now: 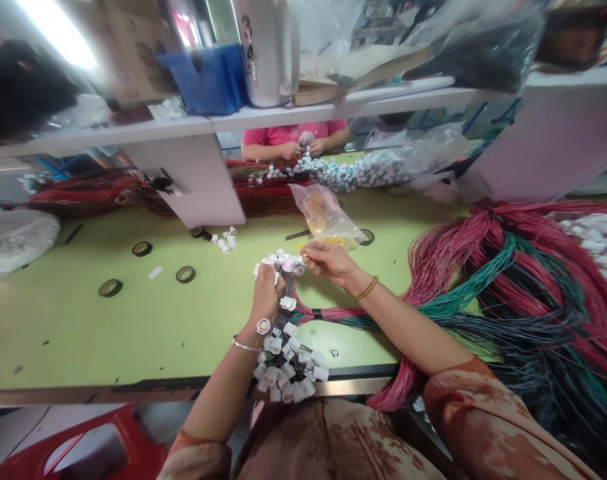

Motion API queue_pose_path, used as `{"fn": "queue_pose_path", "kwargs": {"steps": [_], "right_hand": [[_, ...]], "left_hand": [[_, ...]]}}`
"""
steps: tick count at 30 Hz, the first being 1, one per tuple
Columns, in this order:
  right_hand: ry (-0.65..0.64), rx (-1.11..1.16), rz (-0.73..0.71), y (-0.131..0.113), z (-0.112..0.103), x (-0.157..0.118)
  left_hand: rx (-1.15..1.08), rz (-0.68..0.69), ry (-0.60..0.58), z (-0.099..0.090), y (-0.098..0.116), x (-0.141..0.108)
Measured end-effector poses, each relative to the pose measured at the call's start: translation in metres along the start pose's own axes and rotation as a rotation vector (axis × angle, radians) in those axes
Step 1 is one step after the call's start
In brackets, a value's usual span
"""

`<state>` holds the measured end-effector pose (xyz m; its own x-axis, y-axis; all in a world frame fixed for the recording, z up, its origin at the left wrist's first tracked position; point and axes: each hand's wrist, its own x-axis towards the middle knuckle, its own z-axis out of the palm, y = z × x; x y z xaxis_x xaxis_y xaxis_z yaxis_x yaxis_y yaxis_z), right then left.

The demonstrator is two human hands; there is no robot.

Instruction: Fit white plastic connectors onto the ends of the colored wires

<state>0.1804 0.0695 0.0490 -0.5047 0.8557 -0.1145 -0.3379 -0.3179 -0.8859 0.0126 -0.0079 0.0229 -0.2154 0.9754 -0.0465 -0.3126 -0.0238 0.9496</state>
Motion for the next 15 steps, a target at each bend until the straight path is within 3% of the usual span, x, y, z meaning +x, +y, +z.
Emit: {"fn": "queue_pose_path", "kwargs": {"steps": [4,10,15], "right_hand": [[-0.083,-0.002,-0.016,-0.004,0.012,-0.013],[-0.084,-0.001,-0.081,-0.003,0.026,-0.023],[-0.085,-0.002,-0.038,0.0,0.025,-0.022]], "left_hand": [[0.013,0.106,-0.034,-0.003,0.001,0.001],[-0.036,0.01,-0.047,-0.001,0.004,0.0],[-0.002,-0.051,-0.032,-0.003,0.002,0.001]]}}
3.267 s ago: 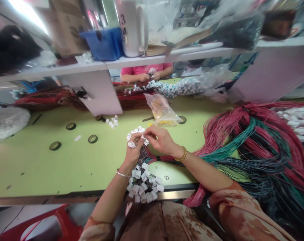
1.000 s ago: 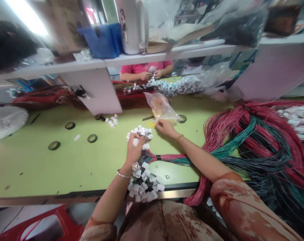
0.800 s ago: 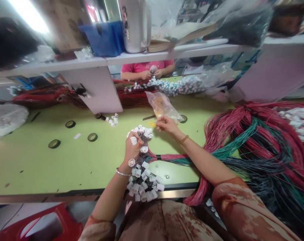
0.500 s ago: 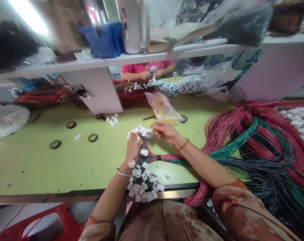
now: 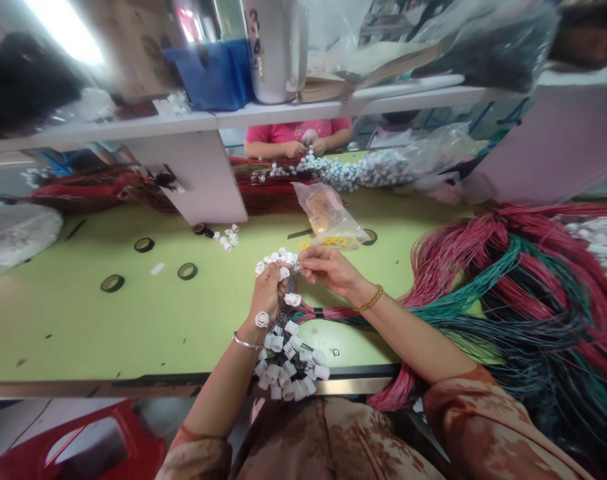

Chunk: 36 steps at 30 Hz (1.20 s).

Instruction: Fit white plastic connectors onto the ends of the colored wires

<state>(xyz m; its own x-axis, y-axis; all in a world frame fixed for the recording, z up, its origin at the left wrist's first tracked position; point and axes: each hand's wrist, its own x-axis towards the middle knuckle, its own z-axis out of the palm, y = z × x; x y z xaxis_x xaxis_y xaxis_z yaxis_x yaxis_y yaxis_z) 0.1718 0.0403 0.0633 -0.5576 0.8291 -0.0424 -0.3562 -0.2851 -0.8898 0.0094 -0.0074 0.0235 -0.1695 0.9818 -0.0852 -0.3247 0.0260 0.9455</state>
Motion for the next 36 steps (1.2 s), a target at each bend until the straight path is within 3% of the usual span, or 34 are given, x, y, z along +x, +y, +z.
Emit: {"fn": "queue_pose_path", "kwargs": {"steps": [8,16,36], "right_hand": [[0.03,-0.149,-0.13,-0.002,0.01,-0.008],[0.097,-0.25,-0.143,0.001,0.012,-0.01],[-0.008,-0.471,-0.369,0.009,0.014,-0.015]], "left_hand": [[-0.025,0.027,-0.034,0.003,0.002,-0.001],[-0.051,0.034,-0.051,0.005,0.002,-0.003],[-0.069,0.02,-0.05,0.009,0.007,-0.005]]}}
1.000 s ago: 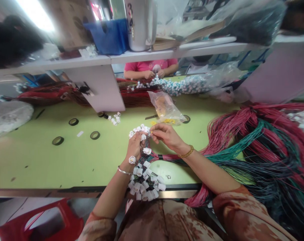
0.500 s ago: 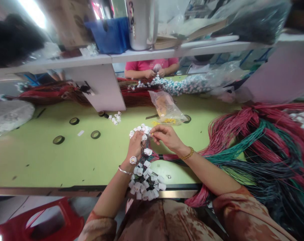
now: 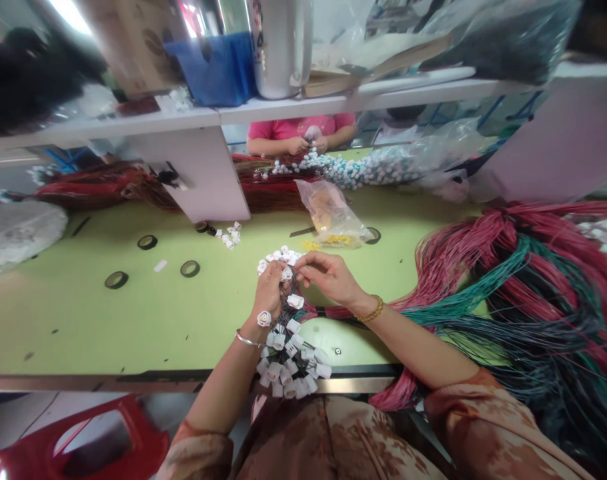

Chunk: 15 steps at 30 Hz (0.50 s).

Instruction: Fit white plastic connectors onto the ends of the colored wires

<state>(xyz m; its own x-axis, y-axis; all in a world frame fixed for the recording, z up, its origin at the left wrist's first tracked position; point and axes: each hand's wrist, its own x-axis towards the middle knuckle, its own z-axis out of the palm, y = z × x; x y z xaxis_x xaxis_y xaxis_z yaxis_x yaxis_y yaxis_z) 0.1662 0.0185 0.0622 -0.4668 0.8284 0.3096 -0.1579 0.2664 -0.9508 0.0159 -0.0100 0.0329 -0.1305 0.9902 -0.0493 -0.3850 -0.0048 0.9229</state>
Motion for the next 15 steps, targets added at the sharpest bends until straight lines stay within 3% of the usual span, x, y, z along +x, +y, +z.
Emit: {"fn": "queue_pose_path", "kwargs": {"steps": [8,15], "right_hand": [[0.097,-0.444,-0.371,-0.002,0.011,-0.004],[0.085,-0.524,-0.342,-0.003,0.014,-0.006]], "left_hand": [[0.028,0.025,-0.018,-0.003,-0.004,-0.001],[0.078,0.026,-0.016,-0.003,-0.004,-0.003]]}}
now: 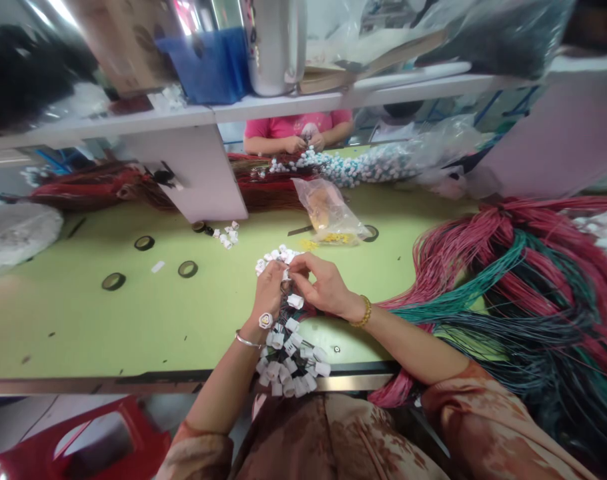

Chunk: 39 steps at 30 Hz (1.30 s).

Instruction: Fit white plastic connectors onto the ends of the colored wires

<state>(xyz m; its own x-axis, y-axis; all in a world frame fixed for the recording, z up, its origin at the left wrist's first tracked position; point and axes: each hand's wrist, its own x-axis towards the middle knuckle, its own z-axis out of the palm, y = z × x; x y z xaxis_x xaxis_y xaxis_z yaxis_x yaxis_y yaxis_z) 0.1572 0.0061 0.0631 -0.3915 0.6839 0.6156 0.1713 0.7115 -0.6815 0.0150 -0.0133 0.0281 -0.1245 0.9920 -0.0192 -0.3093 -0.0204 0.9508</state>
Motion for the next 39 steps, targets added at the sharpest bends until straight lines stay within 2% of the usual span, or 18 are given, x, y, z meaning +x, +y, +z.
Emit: {"fn": "queue_pose_path", "kwargs": {"steps": [9,15,20,25,31,39], "right_hand": [[0.002,-0.022,0.023,0.001,0.001,0.001],[0.033,0.044,0.145,0.004,0.005,0.0],[-0.038,-0.048,0.034,0.006,0.005,0.0],[-0.012,0.045,0.146,0.007,0.006,0.002],[-0.07,-0.198,-0.077,0.006,0.009,0.002],[-0.13,-0.327,-0.093,0.008,0.015,0.001]], "left_hand": [[0.054,0.051,0.048,0.001,-0.002,0.0],[0.069,0.068,0.068,0.001,-0.004,0.0],[0.041,0.031,0.116,0.001,-0.005,0.002],[0.007,-0.008,0.115,0.001,-0.004,0.003],[0.056,0.046,0.121,0.0,-0.007,0.002],[0.124,0.096,0.168,0.002,-0.009,-0.001]]}}
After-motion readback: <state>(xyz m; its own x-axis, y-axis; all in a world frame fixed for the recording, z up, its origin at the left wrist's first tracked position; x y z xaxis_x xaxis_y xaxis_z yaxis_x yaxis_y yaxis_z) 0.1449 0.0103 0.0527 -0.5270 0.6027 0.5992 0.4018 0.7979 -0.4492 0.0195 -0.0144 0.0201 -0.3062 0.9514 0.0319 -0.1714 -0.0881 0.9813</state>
